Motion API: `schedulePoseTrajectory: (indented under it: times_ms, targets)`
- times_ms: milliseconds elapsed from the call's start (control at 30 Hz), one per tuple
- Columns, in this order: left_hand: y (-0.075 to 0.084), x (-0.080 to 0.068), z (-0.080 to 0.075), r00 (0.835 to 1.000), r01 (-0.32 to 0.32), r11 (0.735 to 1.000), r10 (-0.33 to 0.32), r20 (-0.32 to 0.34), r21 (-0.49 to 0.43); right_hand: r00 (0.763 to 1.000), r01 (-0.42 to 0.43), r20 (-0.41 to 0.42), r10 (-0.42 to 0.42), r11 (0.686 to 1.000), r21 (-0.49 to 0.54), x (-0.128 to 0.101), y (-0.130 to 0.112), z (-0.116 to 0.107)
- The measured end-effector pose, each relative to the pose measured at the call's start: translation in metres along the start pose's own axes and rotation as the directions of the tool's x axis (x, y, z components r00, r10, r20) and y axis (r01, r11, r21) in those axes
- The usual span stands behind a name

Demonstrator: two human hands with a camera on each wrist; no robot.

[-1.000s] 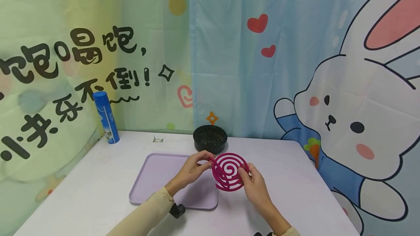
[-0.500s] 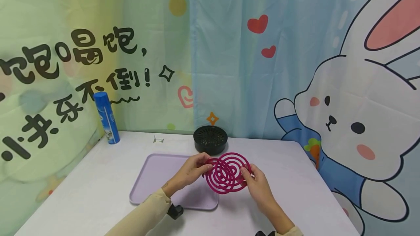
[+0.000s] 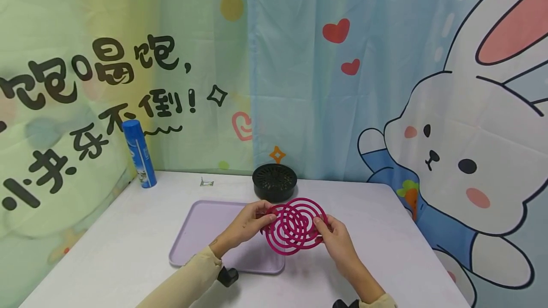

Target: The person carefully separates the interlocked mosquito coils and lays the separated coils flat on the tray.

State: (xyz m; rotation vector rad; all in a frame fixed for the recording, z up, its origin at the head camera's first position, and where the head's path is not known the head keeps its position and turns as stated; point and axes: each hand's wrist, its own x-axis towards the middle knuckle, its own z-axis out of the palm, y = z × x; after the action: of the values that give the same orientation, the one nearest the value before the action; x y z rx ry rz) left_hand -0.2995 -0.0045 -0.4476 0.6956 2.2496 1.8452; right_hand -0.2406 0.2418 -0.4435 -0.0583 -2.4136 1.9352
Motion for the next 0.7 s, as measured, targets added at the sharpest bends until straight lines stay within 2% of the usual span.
schedulePoseTrajectory:
  times_ms: [300,500,700]
  targets:
    - [0.0048,-0.0024,0.0001,1.0,-0.001,1.0,0.001,-0.019,0.007,1.0,-0.008,-0.004,0.008,1.0,0.011,0.0004,-0.0035,0.0035]
    - [0.0024,-0.0026,-0.0012,1.0,-0.002,1.0,0.003,-0.022,0.024,1.0,-0.016,0.005,0.016,0.999,0.029,0.0021,-0.0028,0.0055]
    - [0.0021,-0.0022,-0.0048,1.0,-0.018,0.999,0.018,-0.001,0.043,0.999,0.032,0.009,-0.033,0.999,0.029,0.0021,-0.0083,0.0023]
